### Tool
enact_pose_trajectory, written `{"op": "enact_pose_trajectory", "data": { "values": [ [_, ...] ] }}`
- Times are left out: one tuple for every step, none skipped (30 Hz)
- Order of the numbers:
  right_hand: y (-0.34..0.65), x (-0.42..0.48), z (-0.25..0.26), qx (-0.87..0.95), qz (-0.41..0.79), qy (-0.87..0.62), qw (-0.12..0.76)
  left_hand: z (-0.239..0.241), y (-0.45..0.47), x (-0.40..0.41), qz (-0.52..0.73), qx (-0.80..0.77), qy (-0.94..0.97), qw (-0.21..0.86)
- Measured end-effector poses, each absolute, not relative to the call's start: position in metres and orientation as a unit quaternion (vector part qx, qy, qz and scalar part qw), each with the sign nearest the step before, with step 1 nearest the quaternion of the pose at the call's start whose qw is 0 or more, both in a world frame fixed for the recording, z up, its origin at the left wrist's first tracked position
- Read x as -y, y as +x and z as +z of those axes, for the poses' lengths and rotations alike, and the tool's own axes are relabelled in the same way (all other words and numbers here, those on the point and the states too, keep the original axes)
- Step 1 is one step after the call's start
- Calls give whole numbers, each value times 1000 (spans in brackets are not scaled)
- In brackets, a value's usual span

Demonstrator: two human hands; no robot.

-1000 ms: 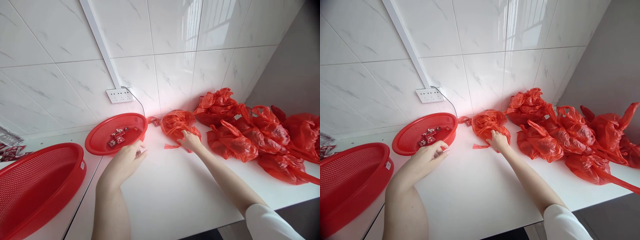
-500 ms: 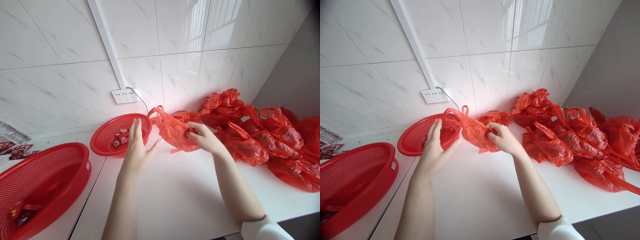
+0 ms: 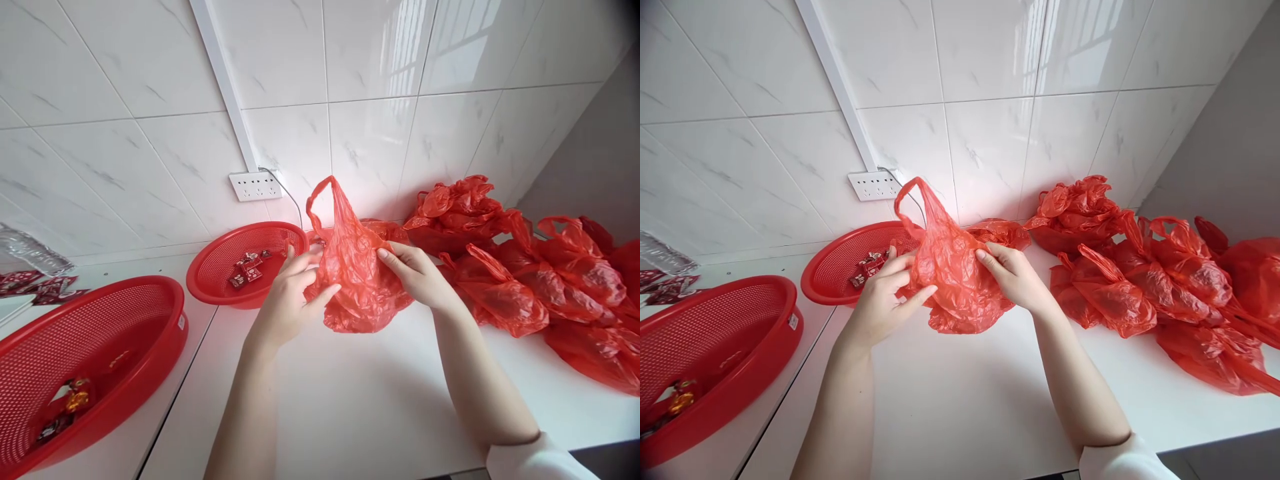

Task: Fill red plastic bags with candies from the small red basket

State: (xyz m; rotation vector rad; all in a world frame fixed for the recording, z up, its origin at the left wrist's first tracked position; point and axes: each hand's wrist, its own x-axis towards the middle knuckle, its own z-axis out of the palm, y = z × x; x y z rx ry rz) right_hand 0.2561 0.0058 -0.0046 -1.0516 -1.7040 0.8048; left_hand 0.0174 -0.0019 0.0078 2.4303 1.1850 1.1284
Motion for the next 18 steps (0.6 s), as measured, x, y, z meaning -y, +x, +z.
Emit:
{"op": "enact_pose_trajectory", "data": {
  "values": [
    [258,-8,-6,696,281,-462,473,6,16,0,397,-404,819,89],
    [261,-10,-7,693,236,-491,472,5,15,-1,414,-408,810,83],
    [264,-12,-8,689,197,-517,469,5,13,-2,428,-413,799,87],
    [268,-14,-9,683,167,-537,467,5,11,-3,435,-415,793,101],
    [271,-16,-10,676,146,-552,466,6,9,-3,436,-413,790,122],
    [274,-18,-11,670,131,-563,466,7,7,-3,431,-409,790,151],
    [277,-19,-11,664,118,-570,468,9,5,-2,421,-403,791,186],
    [279,-20,-11,659,107,-576,471,10,4,-1,405,-400,790,227],
    [280,-21,-12,656,97,-581,472,11,3,-1,384,-395,788,274],
    [281,-21,-12,657,87,-582,471,12,2,0,358,-391,782,326],
    [281,-22,-12,661,79,-581,468,12,2,1,327,-388,774,379],
    [281,-22,-12,667,72,-577,466,12,2,2,292,-387,764,425],
    [280,-23,-13,671,65,-573,466,12,3,3,254,-394,755,458],
    [280,-23,-13,675,60,-569,466,11,5,3,216,-408,749,475],
    [279,-24,-14,677,55,-567,466,10,8,4,183,-430,747,472],
    [278,-25,-15,679,53,-568,463,8,11,5,157,-459,749,452],
    [278,-25,-16,680,53,-572,455,5,14,5,139,-489,751,420],
    [277,-25,-16,683,56,-580,441,3,17,6,130,-519,753,384]
  ]
}}
